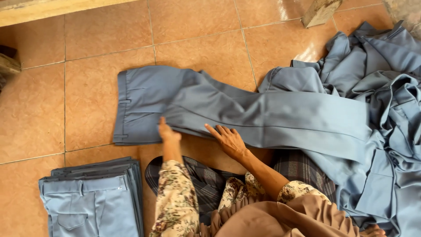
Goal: The person sits on the floor and folds several pairs of blue trousers by hand. They smooth each pair, fold the legs together, and then fold the garment into a compact rectangle before stacking it.
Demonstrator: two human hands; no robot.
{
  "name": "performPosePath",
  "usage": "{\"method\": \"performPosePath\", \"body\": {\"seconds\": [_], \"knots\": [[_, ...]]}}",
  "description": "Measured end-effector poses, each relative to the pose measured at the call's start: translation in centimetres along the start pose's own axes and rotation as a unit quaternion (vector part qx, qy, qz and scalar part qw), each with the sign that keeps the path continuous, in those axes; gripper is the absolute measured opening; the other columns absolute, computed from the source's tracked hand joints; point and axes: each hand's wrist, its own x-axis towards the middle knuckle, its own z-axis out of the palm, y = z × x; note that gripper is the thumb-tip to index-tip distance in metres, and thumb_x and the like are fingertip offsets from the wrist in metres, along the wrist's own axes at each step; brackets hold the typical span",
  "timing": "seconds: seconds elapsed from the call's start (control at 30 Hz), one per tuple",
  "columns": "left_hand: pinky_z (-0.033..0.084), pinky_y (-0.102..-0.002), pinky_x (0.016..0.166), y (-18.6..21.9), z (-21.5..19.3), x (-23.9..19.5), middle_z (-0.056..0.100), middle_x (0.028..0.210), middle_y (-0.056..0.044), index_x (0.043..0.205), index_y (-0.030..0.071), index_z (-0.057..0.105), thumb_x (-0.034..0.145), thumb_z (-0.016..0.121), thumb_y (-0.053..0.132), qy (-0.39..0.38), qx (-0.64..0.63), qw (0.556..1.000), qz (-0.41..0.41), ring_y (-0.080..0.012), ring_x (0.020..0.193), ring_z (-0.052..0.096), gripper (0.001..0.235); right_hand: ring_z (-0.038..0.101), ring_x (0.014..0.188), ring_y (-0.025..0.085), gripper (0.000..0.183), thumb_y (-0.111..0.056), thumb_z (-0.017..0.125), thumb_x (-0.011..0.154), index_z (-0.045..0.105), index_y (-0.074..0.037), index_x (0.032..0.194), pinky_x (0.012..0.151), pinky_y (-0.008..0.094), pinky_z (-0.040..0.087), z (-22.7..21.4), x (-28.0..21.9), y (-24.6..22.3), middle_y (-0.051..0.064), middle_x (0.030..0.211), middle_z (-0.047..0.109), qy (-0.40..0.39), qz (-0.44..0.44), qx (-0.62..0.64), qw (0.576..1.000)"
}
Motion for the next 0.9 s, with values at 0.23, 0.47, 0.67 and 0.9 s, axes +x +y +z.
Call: {"method": "performPosePath", "body": {"seconds": [0.23,0.47,0.67,0.9], "knots": [[-0.002,-0.055,0.127,11.8,-9.8,11.5,0.002,0.168,-0.024,0.163,0.01,0.01,0.098,0.063,0.06,0.023,-0.107,0.991,0.081,-0.0358,0.155,0.002,0.097,0.044,0.141,0.029,0.062,-0.009,0.056,0.084,0.052,-0.02,0.144,0.099,0.047,0.04,1.4,-3.9,1.6,0.009,0.144,0.054,-0.107,-0.049,-0.041,0.992],[0.025,-0.049,0.125,14.3,-11.2,7.8,0.021,0.165,-0.016,0.159,0.019,-0.002,0.095,0.081,0.045,0.185,0.118,0.941,0.256,-0.0308,0.151,0.032,0.108,0.019,0.157,0.027,0.078,-0.007,0.05,0.091,0.028,-0.036,0.16,0.12,0.061,0.023,-1.0,-2.0,0.7,0.002,0.169,0.023,-0.285,-0.012,0.084,0.955],[0.027,-0.055,0.12,1.8,-10.8,13.0,0.037,0.148,-0.026,0.151,0.002,0.028,0.095,0.079,0.032,0.088,0.335,0.778,0.524,-0.0412,0.142,0.035,0.081,0.018,0.157,0.022,0.072,-0.014,0.05,0.094,0.033,-0.043,0.157,0.121,0.063,0.02,-0.1,-0.8,2.6,-0.004,0.17,0.024,-0.303,0.019,0.1,0.948],[0.059,-0.04,0.09,-8.7,-5.0,-3.3,0.056,0.116,0.002,0.107,0.031,0.067,0.08,0.079,0.019,-0.21,0.721,0.584,0.307,-0.0289,0.104,0.071,0.033,0.062,0.12,0.013,0.037,-0.02,0.075,0.083,0.074,-0.04,0.113,0.099,0.034,0.051,3.3,-2.8,13.9,-0.013,0.117,0.067,0.08,0.253,0.167,0.949]]}}
